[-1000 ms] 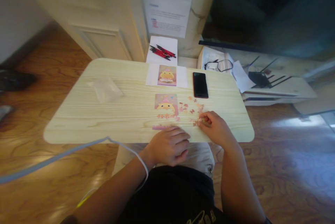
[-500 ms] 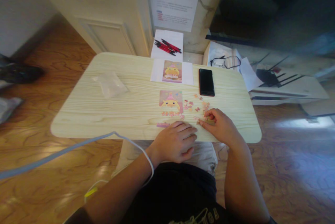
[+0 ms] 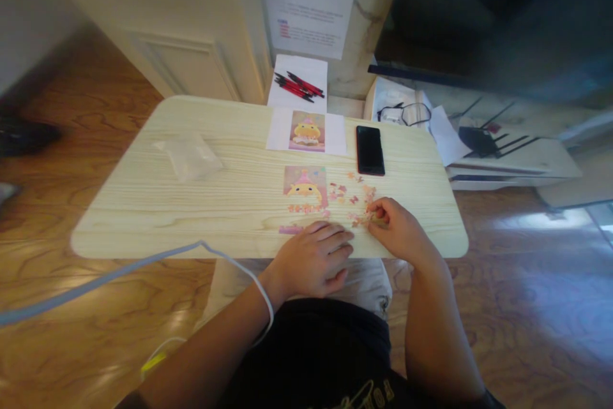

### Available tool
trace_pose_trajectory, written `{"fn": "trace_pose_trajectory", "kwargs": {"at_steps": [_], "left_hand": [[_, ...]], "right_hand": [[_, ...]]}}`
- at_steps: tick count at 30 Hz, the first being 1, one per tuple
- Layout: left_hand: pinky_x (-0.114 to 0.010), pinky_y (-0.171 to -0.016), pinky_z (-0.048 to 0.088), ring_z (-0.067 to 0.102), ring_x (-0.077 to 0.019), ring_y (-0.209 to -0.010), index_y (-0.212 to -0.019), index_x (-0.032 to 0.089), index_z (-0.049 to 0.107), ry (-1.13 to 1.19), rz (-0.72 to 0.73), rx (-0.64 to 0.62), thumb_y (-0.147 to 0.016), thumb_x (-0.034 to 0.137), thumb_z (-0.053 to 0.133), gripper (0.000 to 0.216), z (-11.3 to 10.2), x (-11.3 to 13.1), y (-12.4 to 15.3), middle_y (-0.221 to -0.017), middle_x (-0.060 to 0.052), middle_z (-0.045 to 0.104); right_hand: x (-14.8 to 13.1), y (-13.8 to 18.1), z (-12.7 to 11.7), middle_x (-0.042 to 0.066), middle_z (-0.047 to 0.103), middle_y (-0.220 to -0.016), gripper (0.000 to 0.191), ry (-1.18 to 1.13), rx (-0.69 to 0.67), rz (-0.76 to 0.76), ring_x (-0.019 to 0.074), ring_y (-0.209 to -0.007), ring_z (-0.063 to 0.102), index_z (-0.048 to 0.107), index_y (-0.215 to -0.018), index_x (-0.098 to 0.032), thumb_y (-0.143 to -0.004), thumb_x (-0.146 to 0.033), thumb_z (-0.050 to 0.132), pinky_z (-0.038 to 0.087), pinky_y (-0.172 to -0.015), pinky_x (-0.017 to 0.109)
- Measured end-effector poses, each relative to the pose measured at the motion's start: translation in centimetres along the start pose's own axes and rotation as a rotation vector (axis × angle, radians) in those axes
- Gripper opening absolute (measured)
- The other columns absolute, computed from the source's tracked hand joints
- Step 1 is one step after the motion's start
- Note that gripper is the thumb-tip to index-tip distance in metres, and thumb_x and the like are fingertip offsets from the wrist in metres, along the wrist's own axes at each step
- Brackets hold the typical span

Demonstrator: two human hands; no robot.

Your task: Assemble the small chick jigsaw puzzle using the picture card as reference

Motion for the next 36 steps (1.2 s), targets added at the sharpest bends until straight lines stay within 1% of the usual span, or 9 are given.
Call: {"fn": "trace_pose_trajectory", "kwargs": {"at_steps": [4, 7, 11, 16, 19, 23, 28, 33, 36], "left_hand": [[-0.049, -0.111, 0.045, 0.060, -0.0301, -0.129, -0.122, 0.019, 0.070, -0.006, 0.001, 0.011, -0.094, 0.041, 0.061, 0.036, -0.2, 0.0, -0.2, -0.139, -0.011, 0.069], [-0.050, -0.112, 0.045, 0.061, -0.0305, -0.127, -0.123, 0.021, 0.070, -0.015, -0.019, 0.008, -0.093, 0.043, 0.063, 0.038, -0.2, 0.1, -0.3, -0.139, -0.011, 0.068], [-0.052, -0.113, 0.043, 0.061, -0.0314, -0.126, -0.127, 0.020, 0.069, -0.035, -0.050, 0.005, -0.096, 0.048, 0.060, 0.043, -0.1, -0.1, -0.8, -0.139, -0.012, 0.068], [-0.051, -0.111, 0.045, 0.061, -0.0307, -0.127, -0.125, 0.021, 0.070, -0.065, -0.069, 0.048, -0.098, 0.048, 0.060, 0.040, -0.1, -0.5, -1.8, -0.139, -0.011, 0.068], [-0.051, -0.109, 0.046, 0.062, -0.0300, -0.125, -0.127, 0.020, 0.069, -0.089, -0.081, 0.092, -0.099, 0.045, 0.060, 0.039, 0.0, -0.6, -2.5, -0.136, -0.011, 0.070], [-0.050, -0.109, 0.047, 0.063, -0.0292, -0.124, -0.128, 0.020, 0.069, -0.102, -0.075, 0.113, -0.100, 0.041, 0.060, 0.036, 0.1, -0.6, -2.9, -0.134, -0.010, 0.071], [-0.052, -0.110, 0.048, 0.063, -0.0301, -0.128, -0.128, 0.023, 0.070, -0.112, -0.130, 0.138, -0.098, 0.039, 0.062, 0.035, -0.5, -1.4, -2.7, -0.136, -0.010, 0.071], [-0.053, -0.111, 0.047, 0.064, -0.0313, -0.128, -0.127, 0.022, 0.071, -0.145, -0.159, 0.153, -0.097, 0.040, 0.064, 0.035, -1.1, -2.0, -2.5, -0.135, -0.011, 0.071], [-0.053, -0.111, 0.046, 0.063, -0.0315, -0.128, -0.127, 0.022, 0.071, -0.148, -0.167, 0.141, -0.098, 0.043, 0.063, 0.037, -1.0, -2.0, -2.7, -0.136, -0.010, 0.071]], "right_hand": [[0.1, 0.1, -0.1, 0.003, 0.069, -0.098, 0.022, -0.024, 0.019, 0.007, 0.0211, -0.089, 0.064, 0.064, -0.112, -0.024, -0.090, -0.026, 0.065, 0.049, -0.079, 0.034], [0.0, 0.1, -0.1, 0.003, 0.070, -0.099, 0.018, -0.040, 0.025, 0.007, 0.0212, -0.088, 0.064, 0.064, -0.108, -0.024, -0.091, -0.029, 0.067, 0.049, -0.078, 0.034], [0.0, 0.1, -0.1, 0.003, 0.071, -0.104, 0.023, -0.045, 0.028, -0.005, 0.0213, -0.090, 0.064, 0.065, -0.110, -0.026, -0.089, -0.032, 0.072, 0.050, -0.080, 0.034], [0.5, 0.3, -0.1, 0.004, 0.070, -0.104, 0.036, -0.073, 0.025, 0.010, 0.0212, -0.088, 0.064, 0.067, -0.119, -0.028, -0.086, -0.036, 0.077, 0.052, -0.079, 0.034], [0.8, 0.3, -0.1, 0.004, 0.069, -0.107, 0.049, -0.096, 0.005, 0.014, 0.0212, -0.089, 0.064, 0.067, -0.131, -0.029, -0.084, -0.035, 0.079, 0.053, -0.080, 0.035], [1.0, 0.3, -0.1, 0.005, 0.067, -0.110, 0.061, -0.147, -0.013, 0.004, 0.0209, -0.091, 0.063, 0.063, -0.142, -0.032, -0.084, -0.033, 0.080, 0.053, -0.082, 0.035], [1.1, 0.3, -0.2, 0.002, 0.064, -0.100, 0.069, -0.172, -0.027, 0.008, 0.0200, -0.085, 0.061, 0.059, -0.148, -0.033, -0.083, -0.037, 0.082, 0.053, -0.080, 0.036], [1.1, 0.3, -0.4, 0.003, 0.066, -0.104, 0.084, -0.173, -0.040, 0.050, 0.0207, -0.086, 0.062, 0.051, -0.155, -0.033, -0.078, -0.038, 0.087, 0.054, -0.080, 0.037], [1.3, 0.3, -0.3, 0.003, 0.067, -0.101, 0.085, -0.166, -0.030, 0.069, 0.0212, -0.085, 0.062, 0.051, -0.154, -0.031, -0.078, -0.041, 0.087, 0.053, -0.079, 0.037]]}}
Point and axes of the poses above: each hand's wrist, its own y-axis away from the middle knuckle, its own z-axis out of the palm, x = y × z, the point moved 4 cm from there along -y, towards the middle knuckle
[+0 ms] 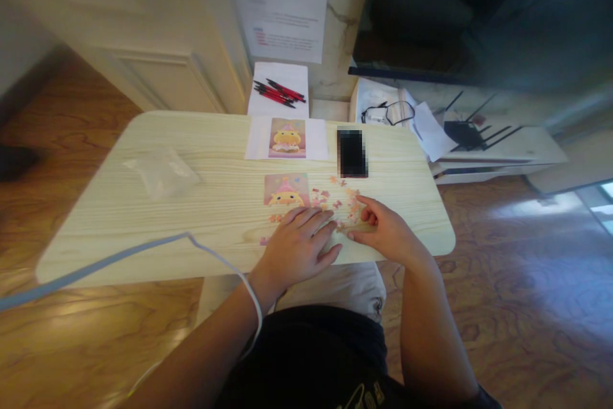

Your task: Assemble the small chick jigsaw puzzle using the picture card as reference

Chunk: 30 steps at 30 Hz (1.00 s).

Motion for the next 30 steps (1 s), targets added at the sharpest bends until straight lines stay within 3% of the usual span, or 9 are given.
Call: {"fn": "trace_pose_trajectory", "kwargs": {"at_steps": [9, 20, 30], "left_hand": [[-0.054, -0.113, 0.043, 0.063, -0.0313, -0.127, -0.128, 0.020, 0.070, 0.008, -0.011, -0.060, -0.099, 0.048, 0.060, 0.041, 0.6, 0.5, -0.1, -0.133, -0.010, 0.072], [-0.054, -0.111, 0.042, 0.061, -0.0313, -0.127, -0.130, 0.020, 0.069, -0.011, -0.027, -0.092, -0.100, 0.048, 0.058, 0.042, 0.7, 0.6, -0.4, -0.135, -0.009, 0.071], [-0.053, -0.112, 0.042, 0.061, -0.0310, -0.127, -0.130, 0.022, 0.070, -0.019, -0.038, -0.097, -0.100, 0.048, 0.059, 0.042, 0.5, 0.6, -0.4, -0.137, -0.009, 0.071]], "right_hand": [[1.2, -0.2, 0.3, 0.001, 0.066, -0.096, 0.085, -0.113, 0.022, 0.056, 0.0183, -0.079, 0.062, 0.049, -0.152, -0.027, -0.077, -0.042, 0.088, 0.055, -0.076, 0.035], [0.8, -0.2, 0.0, 0.000, 0.064, -0.094, 0.055, -0.133, 0.011, 0.001, 0.0173, -0.083, 0.061, 0.068, -0.129, -0.026, -0.080, -0.042, 0.087, 0.053, -0.077, 0.033], [0.7, 0.1, -0.4, 0.000, 0.066, -0.093, 0.050, -0.137, 0.040, 0.016, 0.0172, -0.082, 0.062, 0.069, -0.121, -0.024, -0.079, -0.043, 0.088, 0.053, -0.076, 0.032]]}}
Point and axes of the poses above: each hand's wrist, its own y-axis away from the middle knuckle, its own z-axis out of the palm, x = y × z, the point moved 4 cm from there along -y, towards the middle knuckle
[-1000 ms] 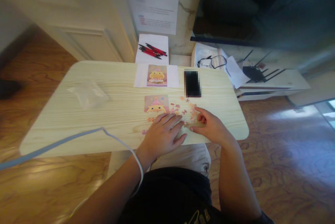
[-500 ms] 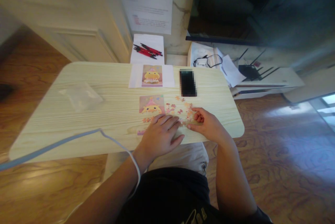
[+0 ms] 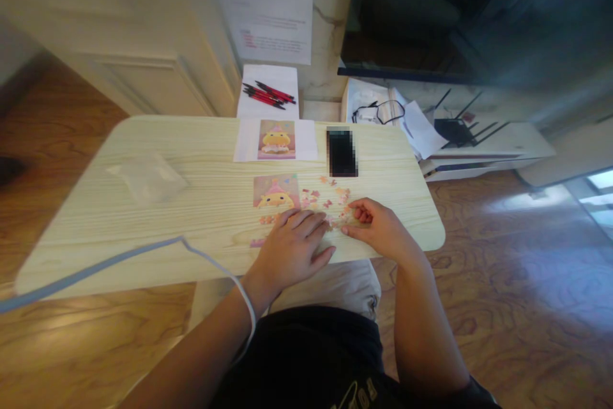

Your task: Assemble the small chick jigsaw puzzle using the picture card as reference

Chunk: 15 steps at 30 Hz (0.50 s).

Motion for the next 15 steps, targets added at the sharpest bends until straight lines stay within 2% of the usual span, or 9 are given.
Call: {"fn": "trace_pose_trajectory", "kwargs": {"at_steps": [2, 5, 7, 10, 15], "left_hand": [[-0.052, -0.110, 0.043, 0.061, -0.0308, -0.126, -0.129, 0.021, 0.071, -0.008, 0.006, 0.010, -0.100, 0.048, 0.059, 0.041, -0.1, 0.0, 0.2, -0.136, -0.009, 0.071], [-0.052, -0.108, 0.044, 0.062, -0.0302, -0.124, -0.128, 0.021, 0.071, -0.013, 0.017, 0.016, -0.100, 0.047, 0.059, 0.039, -0.3, 0.0, 0.5, -0.134, -0.009, 0.072], [-0.052, -0.108, 0.044, 0.062, -0.0300, -0.123, -0.127, 0.022, 0.071, -0.012, 0.023, 0.018, -0.100, 0.047, 0.060, 0.039, -0.3, 0.1, 0.7, -0.132, -0.008, 0.072], [-0.051, -0.108, 0.043, 0.062, -0.0292, -0.122, -0.128, 0.021, 0.071, -0.006, 0.039, 0.020, -0.100, 0.046, 0.061, 0.038, -0.4, 0.4, 0.9, -0.130, -0.008, 0.073], [-0.049, -0.107, 0.044, 0.063, -0.0268, -0.117, -0.120, 0.021, 0.073, 0.000, 0.086, 0.051, -0.100, 0.043, 0.061, 0.032, -0.6, 0.9, 1.4, -0.126, -0.006, 0.075]], "right_hand": [[-0.3, -0.2, -0.1, 0.000, 0.066, -0.093, 0.045, 0.007, 0.001, -0.029, 0.0169, -0.081, 0.062, 0.068, -0.123, -0.024, -0.084, -0.041, 0.083, 0.053, -0.075, 0.032], [-1.2, -0.9, -0.1, 0.004, 0.068, -0.104, 0.027, 0.096, 0.059, -0.124, 0.0169, -0.083, 0.064, 0.071, -0.124, -0.025, -0.098, -0.029, 0.064, 0.053, -0.079, 0.033], [-1.6, -1.7, 0.0, 0.006, 0.066, -0.111, 0.028, 0.191, 0.129, -0.177, 0.0180, -0.089, 0.065, 0.075, -0.119, -0.023, -0.100, -0.019, 0.056, 0.053, -0.085, 0.035], [-2.0, -2.7, 0.7, 0.007, 0.065, -0.107, 0.022, 0.311, 0.161, -0.209, 0.0203, -0.092, 0.066, 0.077, -0.110, -0.021, -0.097, -0.017, 0.060, 0.053, -0.088, 0.035], [-2.7, -3.2, 1.4, 0.005, 0.062, -0.097, 0.008, 0.419, 0.186, -0.217, 0.0216, -0.091, 0.064, 0.074, -0.089, -0.021, -0.094, -0.022, 0.068, 0.052, -0.090, 0.036]]}}
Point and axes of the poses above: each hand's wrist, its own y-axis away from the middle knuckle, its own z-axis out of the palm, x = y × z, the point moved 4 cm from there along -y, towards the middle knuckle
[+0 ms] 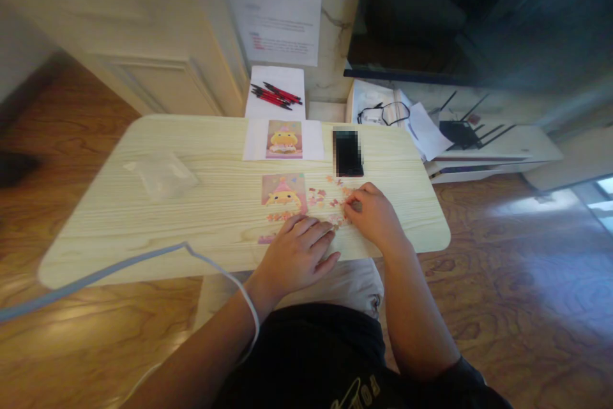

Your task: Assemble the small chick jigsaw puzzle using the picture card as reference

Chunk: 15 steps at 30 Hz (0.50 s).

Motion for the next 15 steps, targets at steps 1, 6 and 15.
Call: {"fn": "trace_pose_trajectory", "kwargs": {"at_steps": [1, 6, 15], "left_hand": [[-0.048, -0.106, 0.044, 0.063, -0.0263, -0.116, -0.118, 0.021, 0.073, 0.004, 0.013, 0.007, -0.101, 0.043, 0.061, 0.031, 0.03, 0.10, 0.10, -0.124, -0.006, 0.075], [-0.046, -0.105, 0.045, 0.063, -0.0241, -0.113, -0.108, 0.021, 0.074, 0.031, 0.062, 0.031, -0.100, 0.040, 0.062, 0.025, 0.42, 0.41, 0.44, -0.119, -0.004, 0.076], [-0.045, -0.103, 0.045, 0.063, -0.0237, -0.112, -0.110, 0.021, 0.075, 0.033, 0.071, 0.033, -0.099, 0.039, 0.063, 0.025, 0.70, 0.49, 0.22, -0.121, -0.005, 0.076]], "right_hand": [[-0.11, 0.00, 0.01, 0.005, 0.062, -0.095, 0.008, 0.002, -0.001, 0.002, 0.0215, -0.090, 0.064, 0.073, -0.087, -0.021, -0.093, -0.023, 0.069, 0.052, -0.090, 0.036], [-0.19, 0.05, 0.02, 0.006, 0.064, -0.104, 0.015, -0.064, 0.012, 0.013, 0.0216, -0.095, 0.065, 0.075, -0.106, -0.021, -0.093, -0.020, 0.068, 0.052, -0.091, 0.035], [-0.28, 0.33, 0.41, 0.004, 0.062, -0.091, 0.017, -0.074, 0.015, 0.024, 0.0207, -0.086, 0.063, 0.071, -0.082, -0.021, -0.095, -0.031, 0.071, 0.052, -0.084, 0.035]]}}
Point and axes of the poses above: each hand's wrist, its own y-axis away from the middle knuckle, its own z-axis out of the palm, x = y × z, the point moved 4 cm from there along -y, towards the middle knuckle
